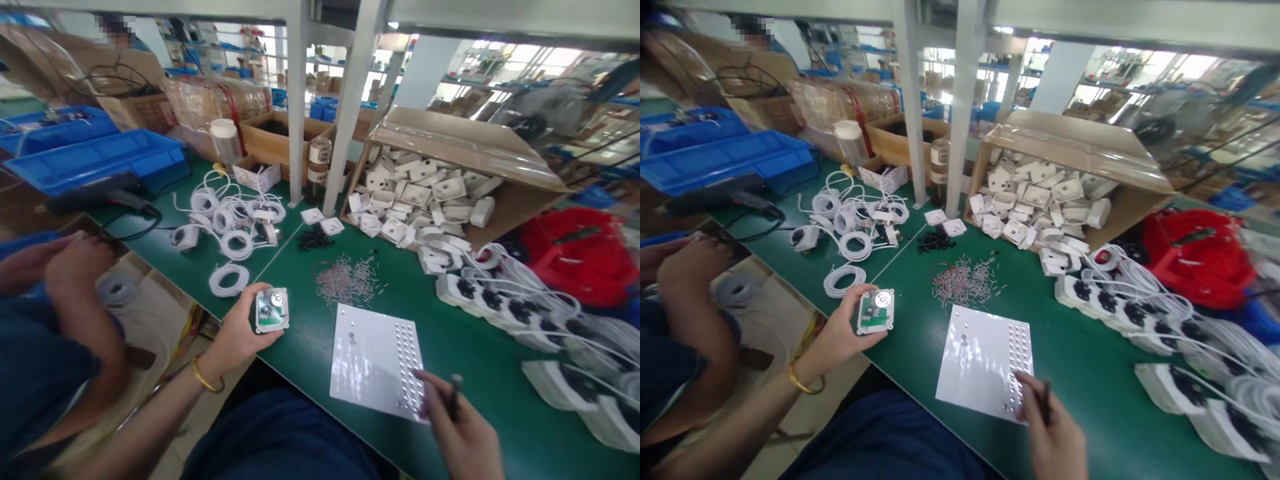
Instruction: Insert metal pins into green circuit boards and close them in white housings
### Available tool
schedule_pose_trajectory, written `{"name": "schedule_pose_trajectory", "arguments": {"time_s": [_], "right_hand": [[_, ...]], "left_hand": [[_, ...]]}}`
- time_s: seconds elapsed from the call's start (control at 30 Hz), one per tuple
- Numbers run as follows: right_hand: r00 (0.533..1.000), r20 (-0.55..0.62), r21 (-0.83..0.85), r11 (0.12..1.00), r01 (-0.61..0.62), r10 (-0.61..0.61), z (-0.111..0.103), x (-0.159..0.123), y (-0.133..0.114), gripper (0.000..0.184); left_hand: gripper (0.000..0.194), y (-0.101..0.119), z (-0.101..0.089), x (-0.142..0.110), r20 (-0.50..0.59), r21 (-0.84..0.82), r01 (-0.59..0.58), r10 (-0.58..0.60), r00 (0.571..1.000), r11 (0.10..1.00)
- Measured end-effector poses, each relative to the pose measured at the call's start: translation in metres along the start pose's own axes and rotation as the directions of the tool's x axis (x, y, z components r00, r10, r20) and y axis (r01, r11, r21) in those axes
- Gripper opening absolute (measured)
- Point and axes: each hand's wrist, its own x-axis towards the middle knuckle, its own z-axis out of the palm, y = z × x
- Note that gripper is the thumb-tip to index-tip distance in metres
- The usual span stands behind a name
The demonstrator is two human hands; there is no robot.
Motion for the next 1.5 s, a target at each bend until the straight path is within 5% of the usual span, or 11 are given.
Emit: {"name": "schedule_pose_trajectory", "arguments": {"time_s": [0.1,0.27,0.4,0.67,0.73,0.87,1.0,1.1,1.3,1.43,1.5], "right_hand": [[0.965,0.194,0.206,0.969,0.138,-0.179,0.048,0.002,-0.054,0.032],[0.93,0.19,0.22,0.937,0.273,-0.315,0.1,0.017,-0.104,0.042],[0.931,0.105,0.208,0.923,0.324,-0.35,0.12,0.022,-0.104,0.008],[0.886,0.03,0.093,0.884,0.459,-0.463,0.113,0.021,-0.067,0.029],[0.896,0.01,0.064,0.895,0.442,-0.444,0.096,0.05,-0.062,0.029],[0.989,-0.016,-0.147,0.979,0.144,-0.148,0.068,0.156,-0.06,0.027],[0.991,0.06,-0.236,0.963,0.13,-0.119,0.074,0.248,-0.061,0.018],[0.986,0.127,-0.268,0.953,0.143,-0.112,0.088,0.275,-0.06,0.007],[0.982,0.121,-0.209,0.964,0.167,-0.144,0.082,0.254,-0.059,0.012],[0.97,0.18,-0.043,0.984,0.173,-0.163,0.06,0.174,-0.057,0.023],[0.909,0.362,0.253,0.96,0.12,-0.209,0.051,0.122,-0.059,0.022]], "left_hand": [[0.064,0.009,0.044,-0.016,-0.037,-0.136,-0.003,-0.002,0.999,0.991],[0.053,0.006,0.088,-0.031,0.007,-0.122,-0.063,0.064,0.998,0.99],[0.062,0.002,0.099,-0.036,0.022,-0.06,-0.07,0.071,0.997,0.996],[0.061,-0.004,0.108,-0.03,0.069,0.039,-0.378,0.375,0.924,0.925],[0.063,-0.006,0.108,-0.029,0.088,0.06,-0.395,0.389,0.917,0.917],[0.06,-0.01,0.108,-0.028,0.075,0.098,-0.432,0.426,0.902,0.897],[0.057,-0.012,0.11,-0.027,0.032,0.181,-0.493,0.496,0.868,0.851],[0.057,-0.012,0.11,-0.028,0.033,0.236,-0.502,0.51,0.86,0.832],[0.074,-0.01,0.112,-0.03,0.062,0.221,-0.429,0.427,0.902,0.876],[0.079,-0.005,0.111,-0.029,0.082,0.158,-0.323,0.313,0.946,0.933],[0.075,-0.002,0.109,-0.027,0.099,0.131,-0.304,0.293,0.951,0.943]]}}
